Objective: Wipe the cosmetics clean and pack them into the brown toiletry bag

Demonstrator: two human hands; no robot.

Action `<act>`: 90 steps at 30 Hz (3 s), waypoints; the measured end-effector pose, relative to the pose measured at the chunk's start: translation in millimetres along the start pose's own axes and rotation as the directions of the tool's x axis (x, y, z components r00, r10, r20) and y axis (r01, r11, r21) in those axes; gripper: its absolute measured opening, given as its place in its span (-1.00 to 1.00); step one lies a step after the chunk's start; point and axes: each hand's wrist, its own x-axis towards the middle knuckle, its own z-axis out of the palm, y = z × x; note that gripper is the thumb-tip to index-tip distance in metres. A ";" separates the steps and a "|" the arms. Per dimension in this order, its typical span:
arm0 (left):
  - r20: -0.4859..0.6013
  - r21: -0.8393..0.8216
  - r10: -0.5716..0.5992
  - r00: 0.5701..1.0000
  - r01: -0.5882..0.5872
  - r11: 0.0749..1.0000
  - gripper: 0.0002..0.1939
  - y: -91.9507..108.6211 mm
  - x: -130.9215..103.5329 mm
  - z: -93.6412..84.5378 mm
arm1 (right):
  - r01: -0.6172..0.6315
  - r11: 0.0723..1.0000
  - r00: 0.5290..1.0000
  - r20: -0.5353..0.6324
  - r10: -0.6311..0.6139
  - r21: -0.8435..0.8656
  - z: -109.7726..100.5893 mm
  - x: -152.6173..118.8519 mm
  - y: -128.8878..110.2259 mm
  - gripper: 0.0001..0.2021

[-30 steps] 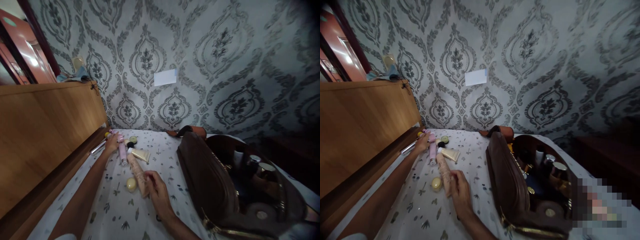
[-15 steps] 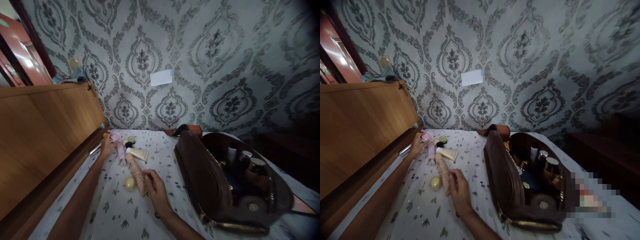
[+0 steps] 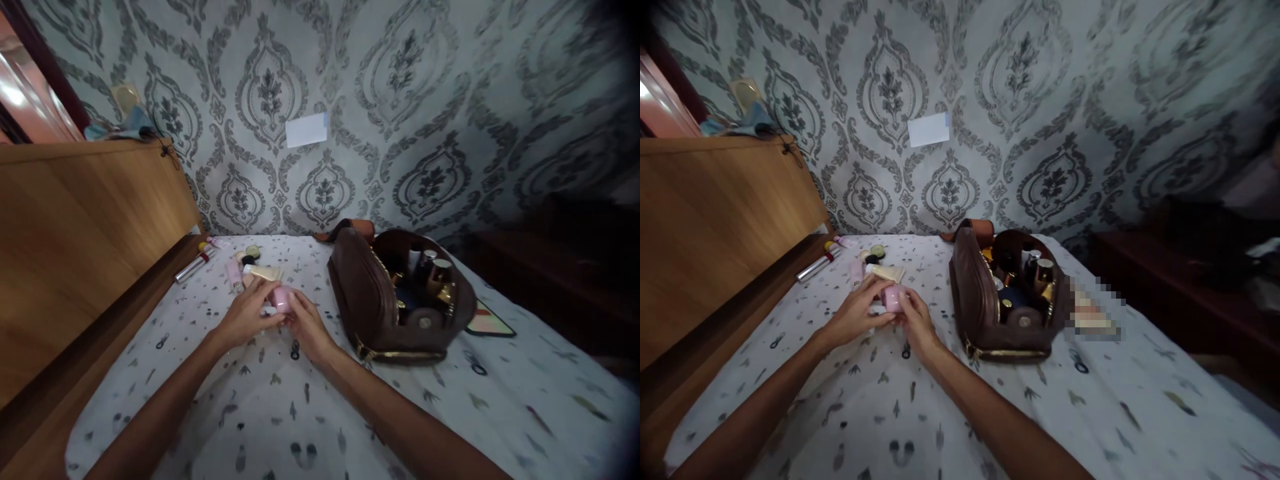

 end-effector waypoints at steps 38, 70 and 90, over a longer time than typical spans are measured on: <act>-0.316 0.094 0.203 0.927 -0.183 0.979 -0.42 13.3 -40.3 70.3 | -0.242 0.952 0.970 0.081 0.230 0.186 -24.8 -58.8 -3.5 -0.56; -0.179 -0.091 0.150 0.972 -0.168 0.982 -0.35 1.0 -39.5 69.1 | 0.139 0.930 0.979 -0.095 -0.181 -0.340 -26.7 -62.0 -3.7 -0.55; -0.238 -0.245 -0.064 0.969 0.003 0.969 -0.52 -2.4 -40.8 75.4 | 0.253 0.926 0.967 0.082 -0.239 -0.280 4.0 -86.1 -119.2 -0.48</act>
